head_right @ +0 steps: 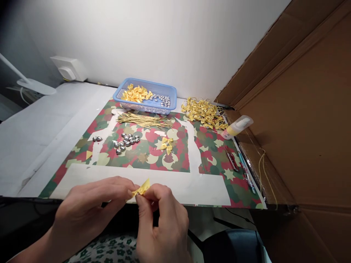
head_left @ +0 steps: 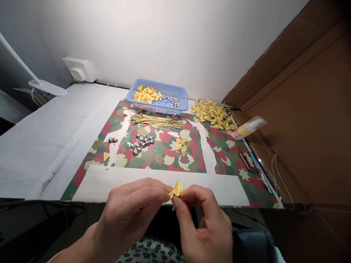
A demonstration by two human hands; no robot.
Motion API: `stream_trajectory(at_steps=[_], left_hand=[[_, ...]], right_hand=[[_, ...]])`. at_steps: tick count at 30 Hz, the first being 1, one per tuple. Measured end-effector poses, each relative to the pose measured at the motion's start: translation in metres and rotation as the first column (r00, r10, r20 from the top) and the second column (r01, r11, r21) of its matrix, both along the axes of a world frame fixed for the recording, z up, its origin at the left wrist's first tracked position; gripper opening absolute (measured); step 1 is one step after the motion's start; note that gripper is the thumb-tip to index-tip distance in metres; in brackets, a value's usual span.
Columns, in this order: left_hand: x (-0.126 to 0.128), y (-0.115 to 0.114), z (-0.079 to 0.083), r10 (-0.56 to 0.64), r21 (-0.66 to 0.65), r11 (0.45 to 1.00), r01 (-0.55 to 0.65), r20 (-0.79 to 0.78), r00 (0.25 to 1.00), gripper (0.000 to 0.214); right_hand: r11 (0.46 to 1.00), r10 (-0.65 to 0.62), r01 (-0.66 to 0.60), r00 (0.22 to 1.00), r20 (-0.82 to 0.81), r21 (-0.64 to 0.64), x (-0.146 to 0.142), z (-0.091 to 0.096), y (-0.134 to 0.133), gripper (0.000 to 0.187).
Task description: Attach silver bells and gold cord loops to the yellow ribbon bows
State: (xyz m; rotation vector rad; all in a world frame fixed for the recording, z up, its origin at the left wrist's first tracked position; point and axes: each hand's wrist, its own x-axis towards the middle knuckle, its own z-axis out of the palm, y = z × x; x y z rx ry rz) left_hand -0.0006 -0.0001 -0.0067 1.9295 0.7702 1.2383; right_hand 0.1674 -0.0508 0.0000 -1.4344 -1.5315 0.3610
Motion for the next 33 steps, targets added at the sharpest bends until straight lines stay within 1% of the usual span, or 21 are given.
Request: stream_trajectory(at_steps=[4,5,6,7,8,10,11,13,16,18,19,20,22,23,24,26,28,30,32,33], left_hand=[[-0.003,0.006,-0.004,-0.007,-0.006,1.000,0.007,-0.059,0.998,0.028],[-0.004,0.007,-0.005,-0.008,-0.006,1.000,0.007,-0.085,0.996,0.027],[-0.005,0.008,-0.007,-0.005,-0.001,1.000,0.005,-0.111,0.994,0.027],[-0.006,0.009,-0.008,0.004,0.008,1.000,-0.003,-0.132,0.991,0.026],[-0.006,0.009,-0.009,0.015,0.021,1.000,-0.012,-0.152,0.988,0.026],[-0.007,0.008,-0.010,0.046,0.043,0.998,-0.038,-0.192,0.980,0.025],[-0.006,0.008,-0.010,0.066,0.059,0.997,-0.055,-0.206,0.976,0.024],[-0.005,0.008,-0.009,0.096,0.110,0.991,-0.072,-0.228,0.969,0.022],[-0.004,0.011,-0.009,0.137,0.224,0.971,-0.082,-0.241,0.961,0.020],[-0.004,0.014,-0.010,0.150,0.254,0.963,-0.089,-0.234,0.960,0.019],[-0.004,0.016,-0.010,0.146,0.242,0.966,-0.089,-0.228,0.963,0.019],[-0.004,0.018,-0.011,0.133,0.211,0.974,-0.086,-0.223,0.966,0.020],[-0.003,0.021,-0.013,0.072,0.100,0.994,-0.052,-0.203,0.977,0.022],[-0.002,0.023,-0.014,0.033,0.029,0.999,-0.028,-0.189,0.982,0.024],[-0.002,0.025,-0.015,-0.004,-0.041,0.999,-0.003,-0.168,0.986,0.026],[0.000,0.027,-0.017,-0.053,-0.170,0.985,0.033,-0.116,0.992,0.028],[0.000,0.029,-0.019,-0.050,-0.274,0.961,0.028,-0.075,0.996,0.026],[0.000,0.030,-0.021,-0.026,-0.330,0.944,0.004,-0.062,0.998,0.026],[-0.001,0.031,-0.022,-0.009,-0.312,0.950,-0.022,-0.099,0.995,0.029],[-0.001,0.032,-0.022,-0.006,-0.287,0.957,-0.030,-0.123,0.992,0.030]], right_hand=[[0.993,0.073,-0.081,0.992,0.099,0.081,0.013,0.006,0.012,0.017],[0.991,0.090,-0.100,0.989,0.114,0.084,0.018,0.009,0.017,0.017],[0.990,0.121,-0.128,0.986,0.117,0.063,0.022,0.012,0.022,0.015],[0.985,0.172,-0.174,0.979,0.107,0.008,0.025,0.016,0.028,0.013],[0.967,0.248,-0.242,0.965,0.087,-0.074,0.028,0.020,0.034,0.014],[0.894,0.397,-0.377,0.917,0.040,-0.243,0.029,0.026,0.045,0.017],[0.858,0.445,-0.418,0.895,0.028,-0.299,0.028,0.029,0.049,0.016],[0.824,0.484,-0.443,0.874,0.035,-0.352,0.026,0.031,0.055,0.015],[0.808,0.521,-0.459,0.849,0.083,-0.370,0.022,0.033,0.057,0.018],[0.798,0.539,-0.478,0.838,0.081,-0.367,0.021,0.032,0.060,0.020],[0.790,0.537,-0.491,0.843,0.028,-0.367,0.021,0.031,0.064,0.020],[0.783,0.518,-0.501,0.854,-0.060,-0.368,0.020,0.028,0.069,0.019],[0.781,0.423,-0.504,0.862,-0.281,-0.369,0.021,0.018,0.082,0.020],[0.791,0.368,-0.489,0.860,-0.352,-0.367,0.022,0.013,0.090,0.022],[0.802,0.328,-0.472,0.860,-0.391,-0.366,0.023,0.007,0.097,0.024],[0.787,0.308,-0.484,0.845,-0.437,-0.382,0.028,-0.003,0.108,0.030],[0.733,0.327,-0.534,0.820,-0.470,-0.422,0.033,-0.007,0.113,0.034],[0.660,0.365,-0.590,0.793,-0.488,-0.466,0.037,-0.005,0.110,0.036],[0.600,0.405,-0.631,0.769,-0.494,-0.491,0.040,0.002,0.103,0.031],[0.583,0.420,-0.644,0.761,-0.495,-0.495,0.040,0.006,0.100,0.026]])
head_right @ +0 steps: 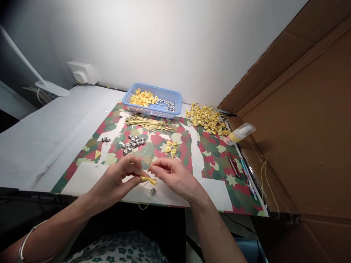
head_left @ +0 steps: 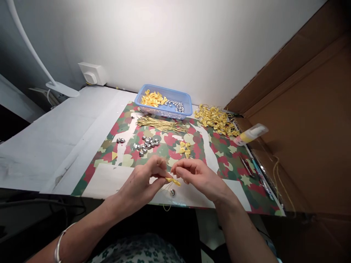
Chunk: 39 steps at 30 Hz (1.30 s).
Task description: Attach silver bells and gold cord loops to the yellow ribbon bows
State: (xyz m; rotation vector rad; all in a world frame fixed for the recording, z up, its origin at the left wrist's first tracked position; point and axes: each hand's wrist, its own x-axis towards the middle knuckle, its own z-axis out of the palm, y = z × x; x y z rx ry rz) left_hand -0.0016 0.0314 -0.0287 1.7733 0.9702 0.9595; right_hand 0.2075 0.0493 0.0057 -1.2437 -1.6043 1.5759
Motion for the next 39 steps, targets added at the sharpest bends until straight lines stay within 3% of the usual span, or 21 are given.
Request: stream_trajectory(at_steps=[4,7,11,16,21,25,32,35,39], left_hand=[[0.001,0.002,0.002,-0.026,0.062,0.998,0.028,-0.042,0.999,0.030],[0.003,0.002,0.006,-0.091,0.049,0.995,0.092,-0.024,0.996,0.026],[0.007,0.003,0.009,-0.137,-0.164,0.973,0.161,0.152,0.979,0.024],[0.005,0.006,0.014,-0.092,-0.374,0.902,0.217,0.324,0.942,0.016],[-0.001,0.001,0.031,-0.090,-0.504,0.822,0.266,0.346,0.934,0.010],[-0.006,-0.006,0.042,-0.101,-0.547,0.774,0.318,0.389,0.916,0.009],[-0.006,-0.008,0.045,-0.044,-0.565,0.762,0.316,0.442,0.896,0.008],[-0.005,-0.009,0.046,0.002,-0.584,0.766,0.269,0.421,0.907,0.006],[-0.004,-0.013,0.048,0.024,-0.474,0.873,0.114,0.275,0.961,0.013]], right_hand=[[1.000,-0.013,0.013,1.000,-0.026,0.000,-0.005,0.005,-0.005,0.017],[0.991,-0.132,0.132,0.985,-0.113,-0.008,-0.010,-0.004,0.002,0.022],[0.940,-0.340,0.320,0.894,-0.290,-0.116,-0.012,-0.022,0.016,0.035],[0.886,-0.461,0.372,0.773,-0.436,-0.278,-0.006,-0.034,0.032,0.046],[0.813,-0.579,0.511,0.650,-0.493,-0.280,0.015,-0.047,0.051,0.044],[0.768,-0.619,0.601,0.611,-0.494,-0.220,0.036,-0.056,0.063,0.045],[0.727,-0.638,0.684,0.639,-0.431,-0.061,0.052,-0.052,0.066,0.043],[0.784,-0.574,0.620,0.730,-0.372,0.008,0.041,-0.036,0.038,0.031],[0.883,-0.414,0.452,0.878,-0.242,0.129,0.014,-0.004,-0.027,0.010]])
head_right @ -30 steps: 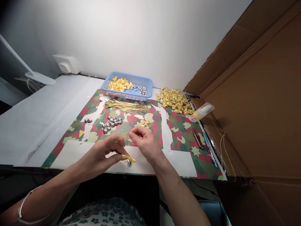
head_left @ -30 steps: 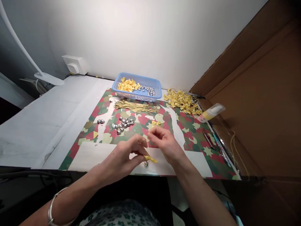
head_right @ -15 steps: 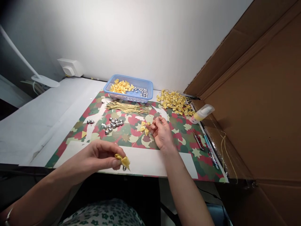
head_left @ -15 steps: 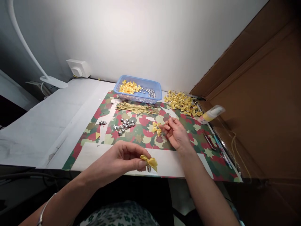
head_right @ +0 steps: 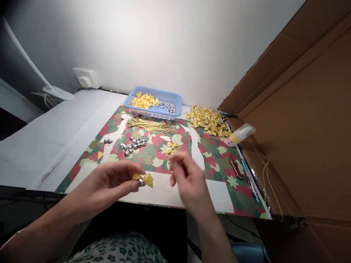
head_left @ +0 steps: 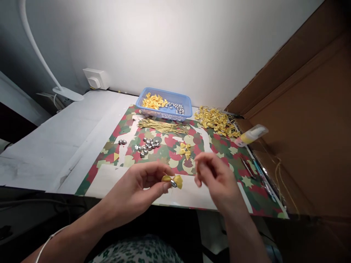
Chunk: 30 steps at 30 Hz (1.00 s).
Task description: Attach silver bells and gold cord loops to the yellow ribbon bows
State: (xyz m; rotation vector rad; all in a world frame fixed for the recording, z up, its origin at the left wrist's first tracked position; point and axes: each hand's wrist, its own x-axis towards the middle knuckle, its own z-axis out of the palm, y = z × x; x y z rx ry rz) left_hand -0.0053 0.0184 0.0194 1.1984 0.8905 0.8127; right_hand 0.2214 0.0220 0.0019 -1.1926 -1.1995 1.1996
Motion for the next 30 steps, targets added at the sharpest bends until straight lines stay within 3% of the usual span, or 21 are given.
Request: stream_trajectory(at_steps=[2,6,9,14,18,22,25,27,30], left_hand=[[0.001,-0.002,0.001,0.021,0.081,0.997,-0.016,-0.063,0.998,0.016],[0.004,-0.003,0.004,-0.076,0.033,0.996,0.078,-0.035,0.996,0.011],[0.003,0.000,0.005,-0.147,-0.084,0.985,0.150,0.043,0.988,0.013],[0.000,0.001,0.006,-0.179,-0.198,0.958,0.207,0.153,0.972,0.012],[0.000,0.000,0.008,-0.194,-0.172,0.961,0.215,0.136,0.972,0.012],[0.000,0.000,0.007,-0.217,-0.162,0.959,0.233,0.107,0.970,0.013],[0.000,0.001,0.006,-0.216,-0.170,0.958,0.230,0.096,0.972,0.012],[0.001,0.002,0.006,-0.195,-0.163,0.964,0.208,0.093,0.976,0.013],[0.001,0.002,0.007,-0.126,-0.147,0.979,0.143,0.118,0.985,0.010]], right_hand=[[0.976,0.075,-0.139,0.939,0.335,0.170,-0.014,0.013,-0.027,0.008],[0.925,-0.040,-0.167,0.850,0.525,0.342,-0.030,0.024,-0.047,0.007],[0.956,0.017,-0.162,0.865,0.502,0.246,-0.029,0.023,-0.043,0.012],[0.984,0.180,-0.179,0.957,0.226,-0.026,-0.026,0.020,-0.039,0.018],[0.980,0.183,-0.172,0.977,0.108,-0.104,-0.028,0.019,-0.040,0.020],[0.984,0.163,-0.153,0.979,0.120,-0.087,-0.029,0.019,-0.041,0.021],[0.993,0.113,-0.115,0.969,0.217,-0.007,-0.031,0.017,-0.041,0.018],[0.987,0.022,-0.072,0.945,0.327,0.142,-0.033,0.015,-0.043,0.014],[0.900,-0.106,-0.114,0.879,0.464,0.422,-0.033,0.012,-0.050,0.017]])
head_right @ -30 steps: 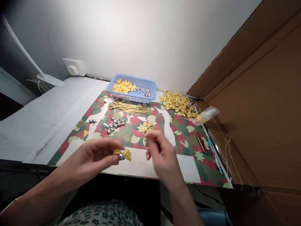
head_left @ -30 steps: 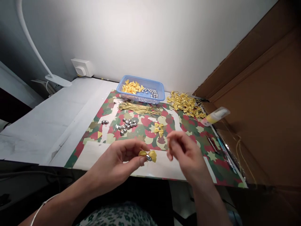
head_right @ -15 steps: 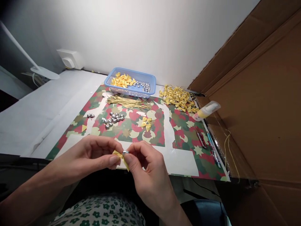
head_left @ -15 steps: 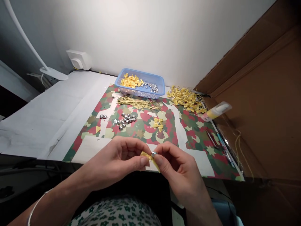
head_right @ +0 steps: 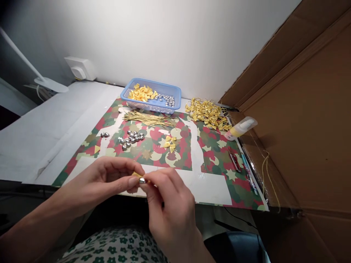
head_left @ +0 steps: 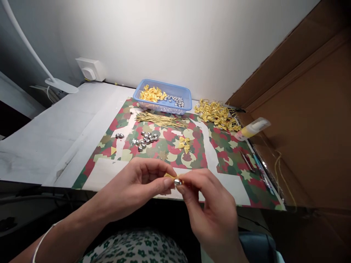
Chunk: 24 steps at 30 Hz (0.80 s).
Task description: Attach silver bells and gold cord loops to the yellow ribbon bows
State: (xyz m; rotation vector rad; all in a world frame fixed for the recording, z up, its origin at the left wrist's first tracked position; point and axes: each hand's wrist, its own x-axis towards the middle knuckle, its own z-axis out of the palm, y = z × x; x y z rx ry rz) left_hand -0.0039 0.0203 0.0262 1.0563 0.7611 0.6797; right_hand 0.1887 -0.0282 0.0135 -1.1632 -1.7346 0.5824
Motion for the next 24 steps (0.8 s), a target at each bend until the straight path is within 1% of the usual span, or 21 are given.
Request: stream_trajectory(at_steps=[1,2,4,5,7,8,9,10,12,14,15,16,19,21,23,24], left_hand=[[0.000,0.000,0.000,0.024,-0.001,1.000,-0.024,0.015,1.000,0.009],[0.000,-0.001,0.001,0.042,-0.001,0.999,-0.042,0.031,0.999,0.007],[0.000,-0.001,0.001,0.062,0.027,0.998,-0.063,0.043,0.997,0.008],[0.000,-0.002,0.001,0.067,0.059,0.996,-0.069,0.037,0.997,0.009],[0.000,-0.003,0.000,0.085,0.141,0.986,-0.085,0.003,0.996,0.011],[0.000,-0.003,-0.001,0.096,0.183,0.979,-0.090,-0.022,0.995,0.012],[0.000,-0.003,-0.002,0.104,0.220,0.971,-0.091,-0.049,0.993,0.012],[0.000,-0.004,-0.003,0.110,0.252,0.964,-0.088,-0.075,0.991,0.013],[0.000,-0.005,-0.003,0.108,0.302,0.951,-0.070,-0.112,0.988,0.014],[0.000,-0.007,-0.004,0.108,0.346,0.937,-0.053,-0.141,0.984,0.013],[0.001,-0.008,-0.004,0.116,0.365,0.929,-0.053,-0.154,0.981,0.012],[0.002,-0.009,-0.005,0.132,0.380,0.923,-0.061,-0.163,0.978,0.012],[0.006,-0.011,-0.007,0.192,0.384,0.915,-0.126,-0.139,0.971,0.019],[0.008,-0.011,-0.008,0.216,0.381,0.910,-0.162,-0.103,0.971,0.018],[0.009,-0.010,-0.007,0.192,0.378,0.914,-0.144,-0.092,0.977,0.014],[0.008,-0.010,-0.006,0.166,0.363,0.924,-0.122,-0.092,0.982,0.012]], right_hand=[[0.997,0.022,-0.025,0.999,0.042,0.071,0.001,0.000,-0.003,0.025],[0.993,0.045,-0.053,0.996,0.073,0.110,0.003,0.000,-0.005,0.033],[0.991,0.068,-0.077,0.995,0.079,0.112,0.008,0.001,-0.008,0.040],[0.993,0.061,-0.066,0.997,0.050,0.100,0.011,0.001,-0.008,0.039],[0.999,0.014,-0.012,0.999,-0.050,0.038,0.017,0.003,-0.004,0.031],[1.000,-0.008,0.007,0.994,-0.107,-0.016,0.019,0.003,-0.001,0.026],[0.996,-0.020,0.006,0.987,-0.161,-0.086,0.020,0.003,0.003,0.021],[0.984,-0.014,-0.023,0.978,-0.207,-0.174,0.020,0.002,0.007,0.017],[0.927,0.027,-0.132,0.957,-0.290,-0.351,0.018,0.001,0.014,0.016],[0.863,0.039,-0.212,0.933,-0.359,-0.458,0.012,-0.002,0.017,0.023],[0.845,0.022,-0.220,0.925,-0.380,-0.487,0.008,-0.003,0.017,0.026],[0.838,-0.001,-0.213,0.920,-0.392,-0.502,0.005,-0.004,0.017,0.029],[0.849,-0.053,-0.162,0.921,-0.386,-0.502,-0.003,-0.005,0.013,0.033],[0.857,-0.049,-0.151,0.928,-0.369,-0.493,-0.003,-0.005,0.010,0.034],[0.849,-0.012,-0.184,0.930,-0.368,-0.494,0.000,-0.006,0.009,0.033],[0.841,-0.001,-0.212,0.919,-0.394,-0.497,0.003,-0.006,0.011,0.031]])
